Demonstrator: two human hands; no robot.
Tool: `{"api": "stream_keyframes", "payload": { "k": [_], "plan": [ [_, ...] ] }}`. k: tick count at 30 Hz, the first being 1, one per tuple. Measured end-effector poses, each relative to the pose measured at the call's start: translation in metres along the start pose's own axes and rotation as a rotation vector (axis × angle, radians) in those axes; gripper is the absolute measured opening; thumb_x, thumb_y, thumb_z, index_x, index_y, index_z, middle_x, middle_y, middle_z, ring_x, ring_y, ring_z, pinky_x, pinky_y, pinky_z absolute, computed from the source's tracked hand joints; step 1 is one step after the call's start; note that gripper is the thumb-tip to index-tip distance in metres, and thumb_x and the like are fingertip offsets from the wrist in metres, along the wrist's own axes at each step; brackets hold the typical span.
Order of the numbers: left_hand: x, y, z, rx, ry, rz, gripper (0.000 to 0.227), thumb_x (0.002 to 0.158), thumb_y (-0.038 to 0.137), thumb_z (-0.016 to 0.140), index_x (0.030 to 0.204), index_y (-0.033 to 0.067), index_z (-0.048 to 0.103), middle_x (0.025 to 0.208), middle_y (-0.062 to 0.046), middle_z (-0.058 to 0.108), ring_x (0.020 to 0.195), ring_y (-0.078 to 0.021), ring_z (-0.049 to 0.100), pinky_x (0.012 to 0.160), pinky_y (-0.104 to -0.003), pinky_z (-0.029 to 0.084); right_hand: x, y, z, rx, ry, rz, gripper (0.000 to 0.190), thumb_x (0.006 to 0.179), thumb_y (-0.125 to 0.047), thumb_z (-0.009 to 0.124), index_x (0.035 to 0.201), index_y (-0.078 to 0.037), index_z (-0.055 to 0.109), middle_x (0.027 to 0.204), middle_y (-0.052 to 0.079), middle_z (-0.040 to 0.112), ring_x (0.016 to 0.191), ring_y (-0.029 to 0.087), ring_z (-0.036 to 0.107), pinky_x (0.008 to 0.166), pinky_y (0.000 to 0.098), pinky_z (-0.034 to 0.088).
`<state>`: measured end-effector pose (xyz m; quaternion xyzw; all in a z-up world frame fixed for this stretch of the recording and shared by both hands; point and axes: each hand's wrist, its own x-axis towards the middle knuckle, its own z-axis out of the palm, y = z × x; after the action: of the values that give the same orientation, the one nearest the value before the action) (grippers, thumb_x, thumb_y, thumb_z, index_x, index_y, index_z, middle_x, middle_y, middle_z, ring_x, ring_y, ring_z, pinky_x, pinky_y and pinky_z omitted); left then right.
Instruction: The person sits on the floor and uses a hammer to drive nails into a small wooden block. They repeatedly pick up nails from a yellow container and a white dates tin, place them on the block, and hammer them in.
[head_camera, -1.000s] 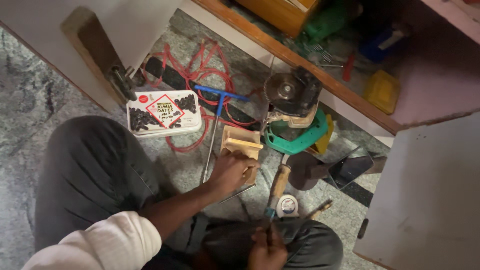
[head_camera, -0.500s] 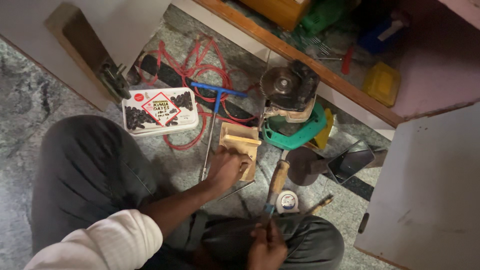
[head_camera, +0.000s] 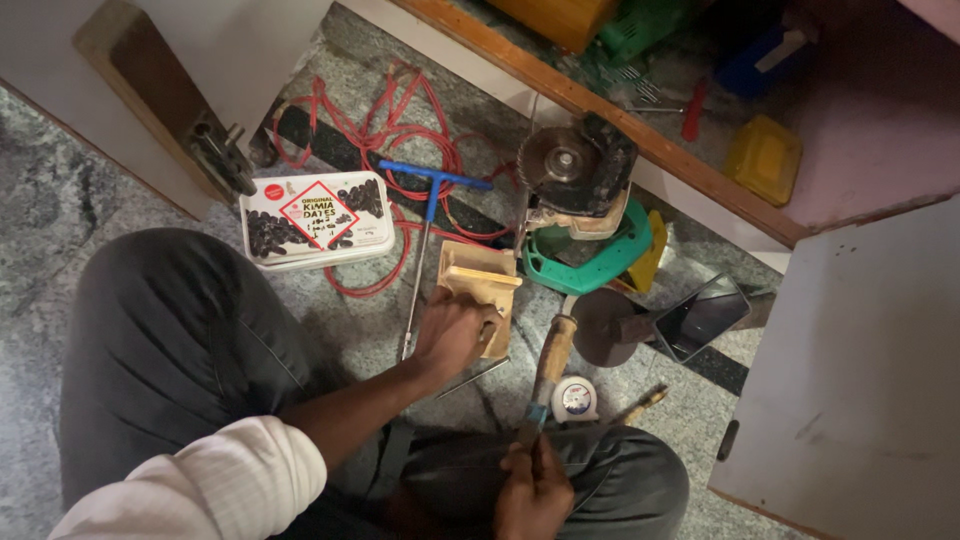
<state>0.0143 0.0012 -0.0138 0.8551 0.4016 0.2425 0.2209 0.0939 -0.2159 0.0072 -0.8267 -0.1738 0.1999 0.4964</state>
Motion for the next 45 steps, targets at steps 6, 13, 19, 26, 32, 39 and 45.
{"api": "stream_keyframes", "payload": {
  "k": [6,13,19,26,32,39,45],
  "plan": [
    [-0.001,-0.005,0.01,0.067,-0.07,0.023,0.019,0.078,0.019,0.081,0.097,0.0176,0.08,0.085,-0.012,0.076,0.073,-0.0229,0.071,0.092,-0.04,0.048,0.002,0.013,0.0,0.023,-0.034,-0.016,0.028,0.082,0.004,0.062,0.106,0.005,0.077,0.074,0.01,0.073,0.066,0.014,0.067,0.064,0.0275,0.053],
    [-0.001,-0.004,0.004,0.029,-0.008,0.064,0.032,0.074,0.011,0.082,0.105,0.0121,0.073,0.082,-0.011,0.076,0.072,-0.0225,0.071,0.09,-0.043,0.048,-0.001,0.002,0.0,-0.199,-0.062,-0.073,0.028,0.087,-0.007,0.064,0.112,-0.002,0.077,0.075,0.013,0.076,0.065,0.018,0.072,0.063,0.0322,0.056],
    [0.001,0.001,-0.006,-0.111,0.001,0.026,0.031,0.08,0.013,0.081,0.105,0.015,0.062,0.075,-0.002,0.076,0.069,-0.0244,0.071,0.089,-0.042,0.049,-0.013,-0.019,-0.001,-0.368,-0.099,-0.159,0.039,0.081,-0.015,0.072,0.118,-0.006,0.074,0.087,0.023,0.077,0.084,0.029,0.08,0.073,0.0414,0.06],
    [-0.001,0.0,-0.007,-0.195,0.138,0.046,0.031,0.075,0.01,0.079,0.101,0.0134,0.061,0.073,0.0,0.07,0.07,-0.0244,0.069,0.082,-0.042,0.049,-0.016,-0.008,0.005,-0.457,-0.113,-0.235,0.035,0.082,-0.018,0.071,0.116,-0.01,0.076,0.082,0.024,0.074,0.08,0.038,0.077,0.067,0.0465,0.06],
    [0.002,0.001,-0.006,-0.225,0.068,-0.028,0.025,0.076,0.007,0.076,0.095,0.0137,0.062,0.07,0.002,0.068,0.069,-0.0218,0.069,0.083,-0.04,0.05,-0.018,-0.003,0.004,-0.442,-0.02,-0.245,0.041,0.083,-0.02,0.071,0.122,-0.01,0.071,0.089,0.026,0.074,0.082,0.038,0.078,0.07,0.0466,0.06],
    [0.005,0.001,-0.011,-0.254,0.116,0.077,0.025,0.076,0.009,0.079,0.093,0.0127,0.061,0.069,0.001,0.07,0.069,-0.0229,0.069,0.089,-0.045,0.047,-0.016,-0.004,0.003,-0.459,-0.166,-0.142,0.037,0.083,-0.018,0.07,0.118,-0.01,0.074,0.087,0.024,0.077,0.082,0.037,0.078,0.071,0.0472,0.06],
    [0.001,-0.001,-0.015,-0.242,0.104,0.073,0.028,0.072,0.011,0.08,0.092,0.0108,0.061,0.067,-0.003,0.067,0.068,-0.0256,0.067,0.087,-0.044,0.047,-0.013,0.0,0.004,-0.446,-0.221,-0.266,0.044,0.083,-0.015,0.067,0.126,-0.007,0.068,0.087,0.026,0.073,0.084,0.041,0.076,0.068,0.048,0.059]
  ]
}}
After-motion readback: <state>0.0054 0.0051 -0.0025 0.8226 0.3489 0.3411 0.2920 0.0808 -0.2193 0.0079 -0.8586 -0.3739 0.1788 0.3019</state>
